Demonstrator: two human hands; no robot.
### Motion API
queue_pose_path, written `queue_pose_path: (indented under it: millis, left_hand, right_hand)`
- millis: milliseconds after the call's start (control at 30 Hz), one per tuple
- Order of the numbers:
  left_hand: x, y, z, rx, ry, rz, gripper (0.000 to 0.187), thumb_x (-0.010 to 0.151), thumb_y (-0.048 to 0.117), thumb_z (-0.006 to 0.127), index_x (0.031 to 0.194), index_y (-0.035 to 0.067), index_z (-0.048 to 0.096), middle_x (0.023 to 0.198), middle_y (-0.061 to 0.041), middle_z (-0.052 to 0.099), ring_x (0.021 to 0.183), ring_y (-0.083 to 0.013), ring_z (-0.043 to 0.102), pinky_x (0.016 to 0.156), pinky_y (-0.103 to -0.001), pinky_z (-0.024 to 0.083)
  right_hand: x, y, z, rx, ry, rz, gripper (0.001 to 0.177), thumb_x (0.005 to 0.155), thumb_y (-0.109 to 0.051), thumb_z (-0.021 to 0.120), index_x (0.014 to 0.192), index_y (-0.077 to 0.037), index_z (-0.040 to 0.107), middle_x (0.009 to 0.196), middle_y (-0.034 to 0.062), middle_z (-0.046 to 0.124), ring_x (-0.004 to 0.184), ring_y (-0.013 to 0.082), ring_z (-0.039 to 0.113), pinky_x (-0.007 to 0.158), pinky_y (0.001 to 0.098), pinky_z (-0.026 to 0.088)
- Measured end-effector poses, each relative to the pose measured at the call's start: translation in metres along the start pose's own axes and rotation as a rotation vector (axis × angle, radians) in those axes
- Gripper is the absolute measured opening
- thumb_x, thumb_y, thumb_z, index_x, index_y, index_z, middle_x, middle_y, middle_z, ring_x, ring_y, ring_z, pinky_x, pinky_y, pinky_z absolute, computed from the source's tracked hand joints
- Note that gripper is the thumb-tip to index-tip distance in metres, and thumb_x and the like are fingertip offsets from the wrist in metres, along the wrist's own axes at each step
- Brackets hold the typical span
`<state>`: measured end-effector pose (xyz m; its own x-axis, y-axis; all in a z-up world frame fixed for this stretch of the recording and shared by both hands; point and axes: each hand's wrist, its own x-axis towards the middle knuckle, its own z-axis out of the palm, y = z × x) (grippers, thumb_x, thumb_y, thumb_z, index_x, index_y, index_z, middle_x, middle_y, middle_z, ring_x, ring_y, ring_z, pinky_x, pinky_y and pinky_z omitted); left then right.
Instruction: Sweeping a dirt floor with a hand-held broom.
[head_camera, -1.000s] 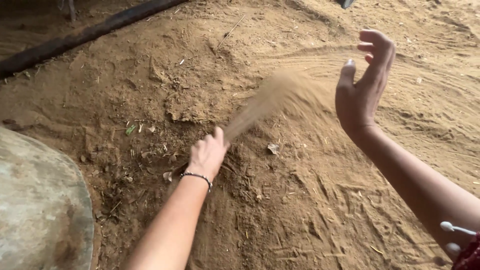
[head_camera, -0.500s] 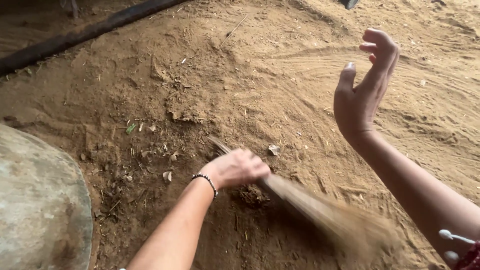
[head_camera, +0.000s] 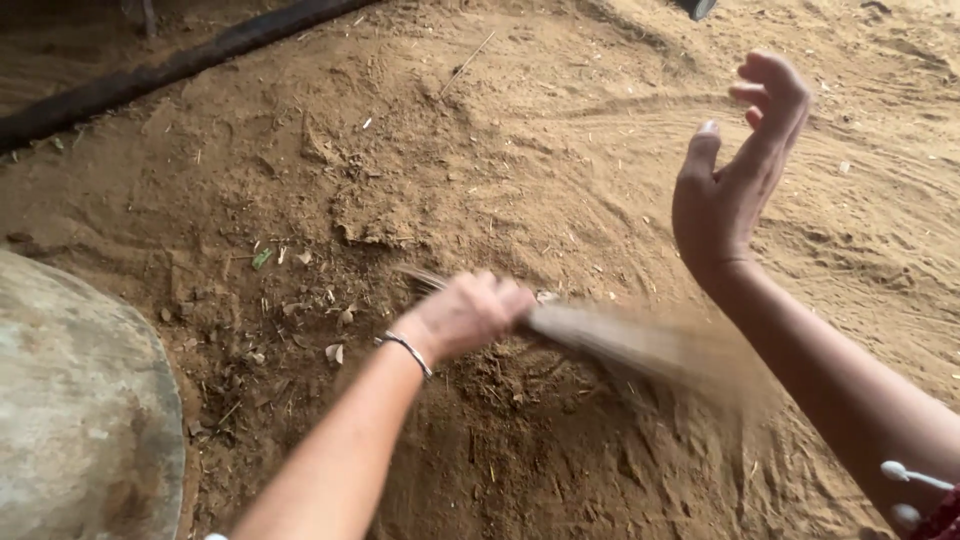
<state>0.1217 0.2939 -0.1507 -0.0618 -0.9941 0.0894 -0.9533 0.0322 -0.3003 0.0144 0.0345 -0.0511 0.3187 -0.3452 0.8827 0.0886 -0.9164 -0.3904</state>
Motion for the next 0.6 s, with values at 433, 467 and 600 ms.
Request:
queue_pose_path:
  millis: [433, 467, 600]
  left_hand:
    - [0.019, -0.010, 0.013, -0.319, 0.015, -0.895, 0.016, 0.102, 0.019, 0.050, 0.107, 0.003, 0.052, 0.080, -0.012, 0.063, 0.054, -0.0149, 0.058, 0.037, -0.022, 0.050]
    - [0.027, -0.004, 0.010, -0.138, 0.116, -0.674, 0.018, 0.107, 0.022, 0.047, 0.104, 0.005, 0.053, 0.075, -0.010, 0.063, 0.051, -0.0120, 0.056, 0.034, -0.021, 0.046]
    - [0.074, 0.056, -0.013, 0.032, 0.083, -0.124, 0.033, 0.116, 0.024, 0.037, 0.094, 0.007, 0.055, 0.068, -0.004, 0.061, 0.047, -0.0058, 0.051, 0.037, -0.021, 0.040]
  right_hand:
    - [-0.001, -0.005, -0.011, -0.028, -0.022, 0.031, 0.068, 0.087, 0.023, 0.050, 0.144, -0.012, 0.041, 0.132, 0.0054, 0.051, 0.121, 0.0173, 0.053, 0.106, 0.0292, 0.051]
    - [0.001, -0.005, -0.011, -0.019, -0.019, 0.043, 0.068, 0.085, 0.023, 0.050, 0.142, -0.012, 0.042, 0.131, 0.0055, 0.051, 0.120, 0.0173, 0.054, 0.106, 0.0294, 0.050]
    - [-0.004, -0.005, -0.011, -0.035, -0.039, 0.016, 0.067, 0.086, 0.023, 0.050, 0.142, -0.012, 0.042, 0.131, 0.0055, 0.050, 0.120, 0.0167, 0.053, 0.104, 0.0282, 0.051]
